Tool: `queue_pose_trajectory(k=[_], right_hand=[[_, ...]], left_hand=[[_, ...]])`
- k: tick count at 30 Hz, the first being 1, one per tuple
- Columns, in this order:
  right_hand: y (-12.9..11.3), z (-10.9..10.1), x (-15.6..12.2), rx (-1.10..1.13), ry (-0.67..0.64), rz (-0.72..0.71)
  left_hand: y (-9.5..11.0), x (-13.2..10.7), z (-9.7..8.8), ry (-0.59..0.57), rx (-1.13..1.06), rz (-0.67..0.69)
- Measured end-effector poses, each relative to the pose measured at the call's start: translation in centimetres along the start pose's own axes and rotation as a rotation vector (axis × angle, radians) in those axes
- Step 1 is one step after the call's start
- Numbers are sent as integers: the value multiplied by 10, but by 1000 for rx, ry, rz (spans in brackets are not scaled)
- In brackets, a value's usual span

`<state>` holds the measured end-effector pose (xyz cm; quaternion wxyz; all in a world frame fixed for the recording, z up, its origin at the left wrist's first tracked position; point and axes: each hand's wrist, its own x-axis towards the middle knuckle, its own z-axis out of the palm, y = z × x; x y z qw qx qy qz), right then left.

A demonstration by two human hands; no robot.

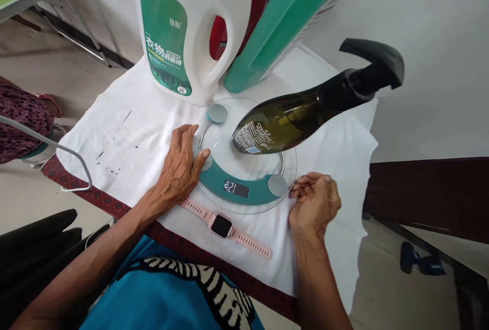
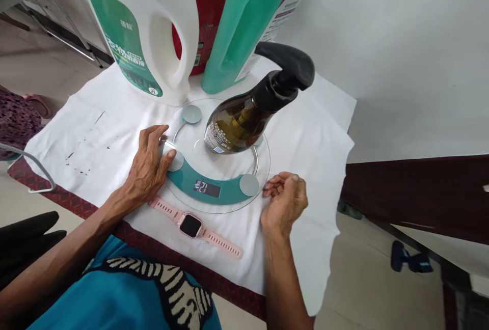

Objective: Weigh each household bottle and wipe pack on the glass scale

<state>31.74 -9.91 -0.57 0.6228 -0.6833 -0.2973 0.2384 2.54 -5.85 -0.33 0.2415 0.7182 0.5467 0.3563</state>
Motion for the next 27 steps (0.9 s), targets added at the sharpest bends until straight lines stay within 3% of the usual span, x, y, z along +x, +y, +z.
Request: queue_pose_trajectory(k=[4,23,27], right_hand=[[11,2,-5,-69,-12,-54],[13,3,-5,-91,10,-34],[0,4,-4,-118,39,-93]], left_hand=[[1,2,-2,-6,1,-23],[0,3,-3,-9,24,-13],[-1,0,1,22,17,-3]])
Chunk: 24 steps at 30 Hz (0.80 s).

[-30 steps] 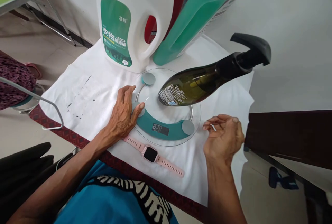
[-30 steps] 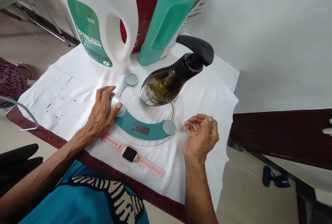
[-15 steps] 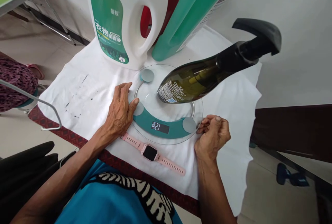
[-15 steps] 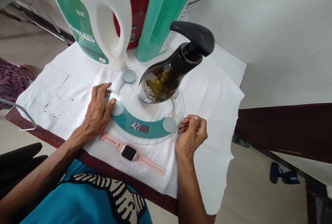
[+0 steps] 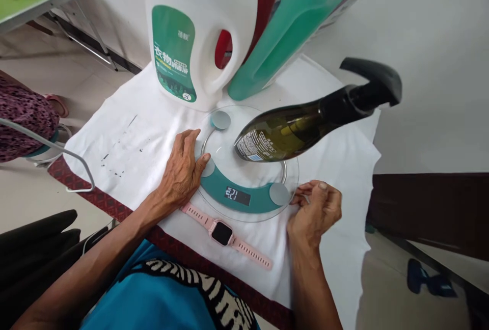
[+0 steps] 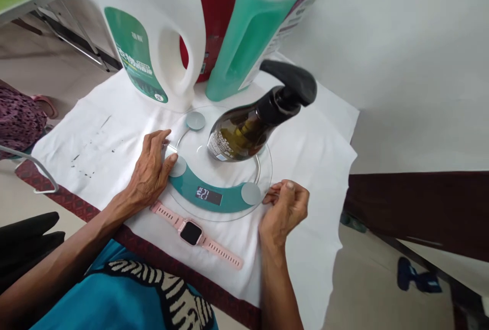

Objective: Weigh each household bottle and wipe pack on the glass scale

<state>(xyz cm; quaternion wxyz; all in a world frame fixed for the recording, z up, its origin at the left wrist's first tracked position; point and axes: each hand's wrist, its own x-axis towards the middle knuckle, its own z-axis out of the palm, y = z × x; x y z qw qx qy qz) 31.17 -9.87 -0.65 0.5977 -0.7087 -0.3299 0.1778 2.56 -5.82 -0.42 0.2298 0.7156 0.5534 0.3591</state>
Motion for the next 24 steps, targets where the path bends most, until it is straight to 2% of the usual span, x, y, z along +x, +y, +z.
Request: queue_pose_trajectory(k=[3,6,9,11,13,17,20,22,24], right_hand=[[-32,9,9,-8,-6,-253],[-74,33,18,71,-181,-412],[-104,65,18,158,-380,-422],[-113,84,14,165,-416,-384],[-116,97,8,125,-385,-356],[-127,106,-1,93,-336,-387],[-153,110,-10,145,-346,-462],[-174,117,-19,172,-405,-532],[-189,132,-29,196,-521,-563]], left_hand=[[1,-2,3,72,16,7],[4,-3,2,153,43,24],[7,-3,-4,204,56,40],[8,-3,-8,249,73,60],[9,-4,-12,278,67,110],[13,-8,-8,245,19,350],[16,-12,3,253,-7,542],[18,-15,11,283,-41,611],[19,-18,16,300,-69,646]])
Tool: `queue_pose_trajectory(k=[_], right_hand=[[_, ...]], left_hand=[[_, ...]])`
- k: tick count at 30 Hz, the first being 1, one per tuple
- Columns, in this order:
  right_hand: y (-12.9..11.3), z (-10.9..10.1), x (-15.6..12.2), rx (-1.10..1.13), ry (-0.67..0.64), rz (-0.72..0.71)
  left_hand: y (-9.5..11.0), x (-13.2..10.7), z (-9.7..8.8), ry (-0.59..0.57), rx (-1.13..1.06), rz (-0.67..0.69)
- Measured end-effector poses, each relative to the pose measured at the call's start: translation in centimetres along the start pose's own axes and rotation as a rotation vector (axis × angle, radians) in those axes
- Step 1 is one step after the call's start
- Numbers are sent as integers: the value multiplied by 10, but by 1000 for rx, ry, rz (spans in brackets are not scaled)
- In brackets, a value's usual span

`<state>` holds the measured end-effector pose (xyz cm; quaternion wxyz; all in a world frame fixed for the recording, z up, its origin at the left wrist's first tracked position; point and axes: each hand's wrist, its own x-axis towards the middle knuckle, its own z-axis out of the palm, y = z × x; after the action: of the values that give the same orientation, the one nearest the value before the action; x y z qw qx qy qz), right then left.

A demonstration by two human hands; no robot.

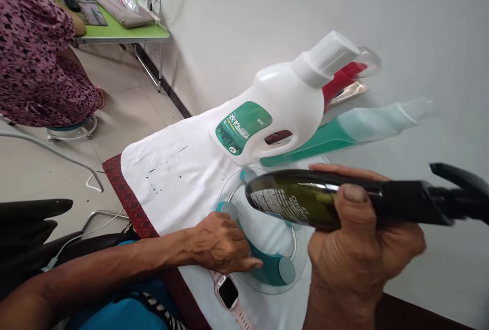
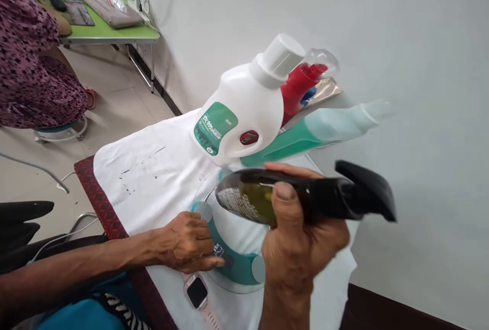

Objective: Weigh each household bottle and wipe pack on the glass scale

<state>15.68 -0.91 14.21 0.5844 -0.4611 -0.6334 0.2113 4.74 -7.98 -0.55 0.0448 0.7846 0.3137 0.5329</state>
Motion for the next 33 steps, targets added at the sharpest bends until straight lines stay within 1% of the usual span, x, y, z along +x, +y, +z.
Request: queue_pose_trajectory(k=[1,3,6,8,11,13,15,18,20,24,27,30,31,33], right_hand=[[-2,11,3,40,-60,-2],[1,37,7,122,-160,9],[15,75,8,173,-261,48],[24,95,7,187,-314,95],[35,113,5,220,-363,136],[41,118,3,228,-373,136],[47,121,2,228,-373,135],[52,122,2,231,-380,155],[53,122,4,220,-398,164],[49,113,10,120,-453,120],[47,97,7,33,-447,8],[46,70,-1,-57,-352,-158],[46,59,-2,-83,-290,-196],[49,33,1,-121,-99,-216]], left_hand=[[1,-1,1,0,-9,9],[0,-4,2,-17,-11,13],[-1,-5,1,-45,-9,7],[-3,-4,1,-39,-4,8],[-3,-5,3,-14,16,18],[-3,-6,5,-8,40,16],[-2,-8,6,-37,69,3],[-2,-8,4,-103,85,-17],[-2,-4,-1,-108,52,-33],[-3,8,-16,-33,-64,-106],[-5,15,-25,41,-99,-178],[-7,17,-28,37,-29,-251],[-7,17,-29,20,0,-285],[-8,17,-28,-6,41,-359]])
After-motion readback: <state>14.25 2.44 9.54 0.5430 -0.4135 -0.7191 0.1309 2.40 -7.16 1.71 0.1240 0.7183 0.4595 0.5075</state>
